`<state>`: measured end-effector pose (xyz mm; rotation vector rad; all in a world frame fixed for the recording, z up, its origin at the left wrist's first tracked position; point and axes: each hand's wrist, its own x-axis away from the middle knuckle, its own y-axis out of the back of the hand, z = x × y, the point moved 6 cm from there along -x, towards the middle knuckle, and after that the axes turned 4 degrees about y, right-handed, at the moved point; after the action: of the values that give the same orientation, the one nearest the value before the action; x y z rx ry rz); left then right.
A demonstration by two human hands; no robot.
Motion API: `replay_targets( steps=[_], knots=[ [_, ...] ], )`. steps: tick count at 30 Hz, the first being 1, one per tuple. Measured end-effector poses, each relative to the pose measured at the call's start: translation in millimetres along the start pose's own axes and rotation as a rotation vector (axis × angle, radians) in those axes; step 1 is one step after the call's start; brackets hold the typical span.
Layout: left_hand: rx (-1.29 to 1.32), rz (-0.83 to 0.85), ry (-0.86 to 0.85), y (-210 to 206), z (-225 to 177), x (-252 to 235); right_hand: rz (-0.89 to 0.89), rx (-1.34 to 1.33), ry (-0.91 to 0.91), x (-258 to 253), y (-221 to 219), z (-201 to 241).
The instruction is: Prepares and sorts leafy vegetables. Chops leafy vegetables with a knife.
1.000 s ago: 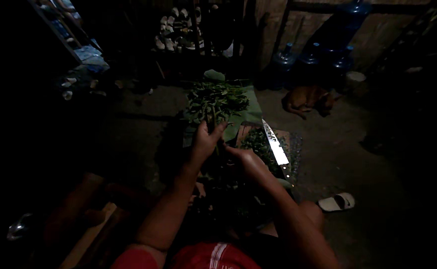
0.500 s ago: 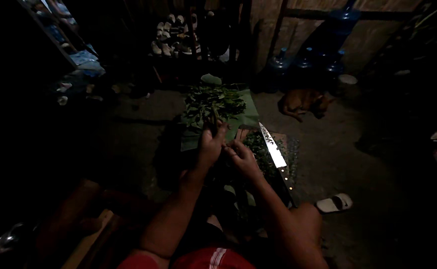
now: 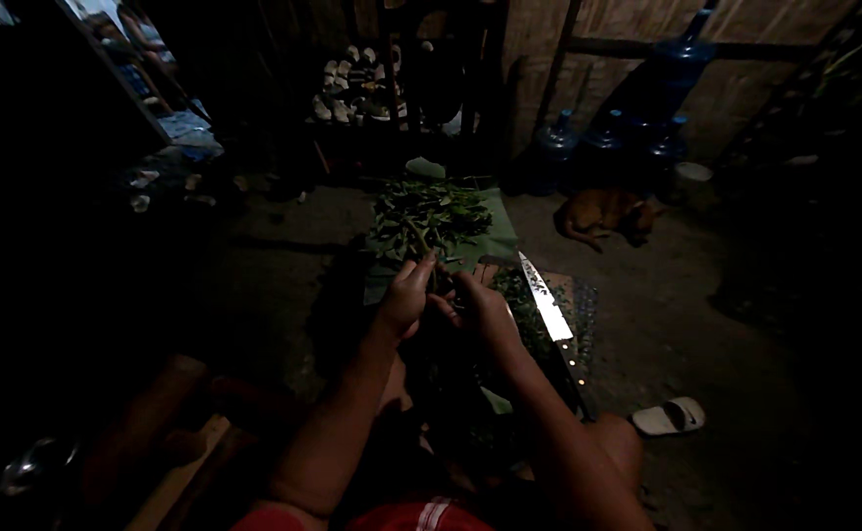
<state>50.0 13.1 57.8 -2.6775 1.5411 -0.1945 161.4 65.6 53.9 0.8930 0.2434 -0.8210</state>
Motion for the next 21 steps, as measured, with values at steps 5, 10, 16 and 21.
replay_targets(
  steps=[5,10,16,21],
  knots=[
    [-0.130,0.092,-0.089,0,-4,-1,0.060,-0.065,-0.036,-14,12,-3],
    [-0.308,0.173,-0.108,-2,-6,-4,-0.094,0.245,0.145,-28,37,5],
    [-0.117,0.162,-0.067,14,-7,-16,-0.147,0.100,0.110,-42,101,-4],
    [0.070,0.049,-0.117,33,-35,-29,-0.078,-0.628,-0.087,-14,90,-31]
  ],
)
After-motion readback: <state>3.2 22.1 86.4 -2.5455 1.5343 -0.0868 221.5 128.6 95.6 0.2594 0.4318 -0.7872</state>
